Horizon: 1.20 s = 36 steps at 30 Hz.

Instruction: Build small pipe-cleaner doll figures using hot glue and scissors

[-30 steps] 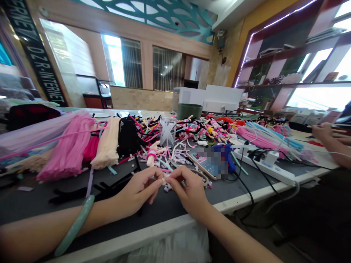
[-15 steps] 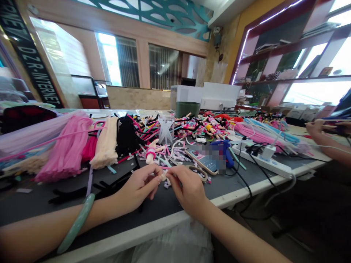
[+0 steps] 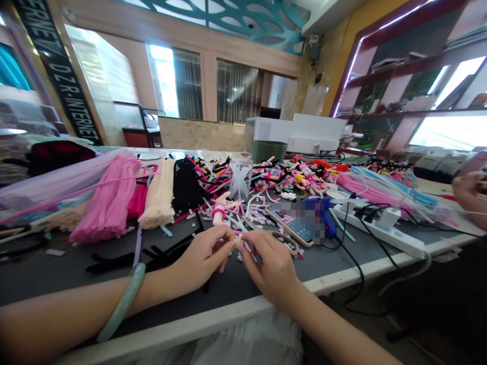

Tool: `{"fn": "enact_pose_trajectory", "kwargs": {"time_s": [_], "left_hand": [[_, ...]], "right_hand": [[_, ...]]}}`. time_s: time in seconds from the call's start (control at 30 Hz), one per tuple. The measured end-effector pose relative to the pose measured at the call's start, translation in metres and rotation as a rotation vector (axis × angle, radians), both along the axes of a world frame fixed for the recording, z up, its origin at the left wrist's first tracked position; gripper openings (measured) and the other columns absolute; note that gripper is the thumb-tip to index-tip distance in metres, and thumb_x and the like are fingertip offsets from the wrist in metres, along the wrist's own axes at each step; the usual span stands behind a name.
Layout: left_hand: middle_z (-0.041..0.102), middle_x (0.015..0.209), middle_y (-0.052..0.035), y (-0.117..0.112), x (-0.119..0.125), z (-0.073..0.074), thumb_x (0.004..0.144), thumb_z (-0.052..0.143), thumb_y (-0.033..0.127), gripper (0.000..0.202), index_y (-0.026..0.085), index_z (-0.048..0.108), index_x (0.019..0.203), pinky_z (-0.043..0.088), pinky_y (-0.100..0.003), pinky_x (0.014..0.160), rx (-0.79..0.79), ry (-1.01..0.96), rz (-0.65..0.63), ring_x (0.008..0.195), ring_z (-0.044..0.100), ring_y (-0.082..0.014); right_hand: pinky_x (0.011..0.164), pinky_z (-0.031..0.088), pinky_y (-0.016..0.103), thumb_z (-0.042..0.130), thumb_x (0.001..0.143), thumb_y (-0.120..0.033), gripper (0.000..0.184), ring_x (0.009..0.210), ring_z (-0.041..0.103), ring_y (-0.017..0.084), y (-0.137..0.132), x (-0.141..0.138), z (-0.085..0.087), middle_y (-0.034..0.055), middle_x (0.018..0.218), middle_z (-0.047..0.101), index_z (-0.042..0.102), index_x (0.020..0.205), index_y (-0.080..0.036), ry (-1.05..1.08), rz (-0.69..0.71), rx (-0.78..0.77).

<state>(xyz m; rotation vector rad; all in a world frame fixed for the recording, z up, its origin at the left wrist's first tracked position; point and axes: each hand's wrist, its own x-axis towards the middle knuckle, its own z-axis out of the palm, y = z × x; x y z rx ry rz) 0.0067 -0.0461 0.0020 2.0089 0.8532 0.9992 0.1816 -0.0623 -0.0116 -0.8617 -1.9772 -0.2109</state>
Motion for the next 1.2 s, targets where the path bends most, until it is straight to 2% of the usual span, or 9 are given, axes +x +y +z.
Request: {"fn": "enact_pose_trajectory", "kwargs": {"time_s": [0.37,0.47,0.57,0.73,0.93,1.2], "left_hand": [[0.047,0.069,0.0024,-0.0042,0.0003,0.0008,0.089,0.041,0.027,0.016,0.017,0.047,0.078,0.035,-0.02,0.052,0.049,0.027,0.007,0.055,0.045,-0.0085],[0.045,0.067,0.0034,-0.0044,0.0005,0.0016,0.089,0.041,0.027,0.017,0.018,0.046,0.076,0.035,-0.021,0.052,0.055,0.025,0.02,0.054,0.045,-0.0084],[0.045,0.065,0.0038,-0.0046,0.001,0.0016,0.089,0.042,0.028,0.018,0.018,0.046,0.075,0.035,-0.021,0.052,0.063,0.023,0.027,0.052,0.045,-0.0084],[0.046,0.062,0.0045,-0.0048,0.0022,0.0003,0.089,0.043,0.029,0.018,0.017,0.048,0.076,0.035,-0.021,0.052,0.068,0.02,0.052,0.051,0.045,-0.0084],[0.046,0.063,0.0045,-0.0041,0.0024,-0.0006,0.088,0.043,0.029,0.018,0.017,0.048,0.076,0.035,-0.021,0.052,0.071,0.016,0.046,0.051,0.046,-0.0085],[0.047,0.064,0.0037,-0.0032,0.0011,-0.0011,0.088,0.043,0.029,0.017,0.017,0.049,0.077,0.035,-0.021,0.051,0.068,0.028,0.043,0.051,0.045,-0.0087]], "right_hand": [[0.077,0.051,0.03,0.052,0.085,-0.015,0.026,0.089,0.064,0.019,-0.0032,0.0014,-0.0019,0.0087,0.099,0.066,0.057,0.11,-0.02,-0.039,0.023,0.017],[0.074,0.051,0.028,0.05,0.086,-0.013,0.027,0.086,0.064,0.018,-0.0042,0.0015,-0.0008,0.0079,0.099,0.066,0.057,0.111,-0.02,-0.018,0.024,-0.012],[0.069,0.05,0.028,0.05,0.086,-0.016,0.026,0.074,0.062,0.015,-0.0065,0.0018,-0.0005,0.0074,0.097,0.065,0.056,0.111,-0.021,-0.008,-0.01,-0.026],[0.064,0.047,0.027,0.05,0.086,-0.018,0.02,0.066,0.058,0.013,-0.0096,0.0048,-0.0044,0.0047,0.088,0.062,0.053,0.107,-0.02,0.053,-0.061,-0.063],[0.073,0.046,0.028,0.045,0.088,-0.013,0.012,0.085,0.059,0.016,-0.0071,0.0059,-0.0067,0.0066,0.095,0.06,0.051,0.094,-0.021,0.091,-0.016,-0.058],[0.068,0.046,0.027,0.044,0.088,-0.014,0.009,0.082,0.058,0.016,-0.0081,0.0047,-0.0048,0.0065,0.093,0.059,0.049,0.087,-0.022,0.11,-0.009,-0.086]]}}
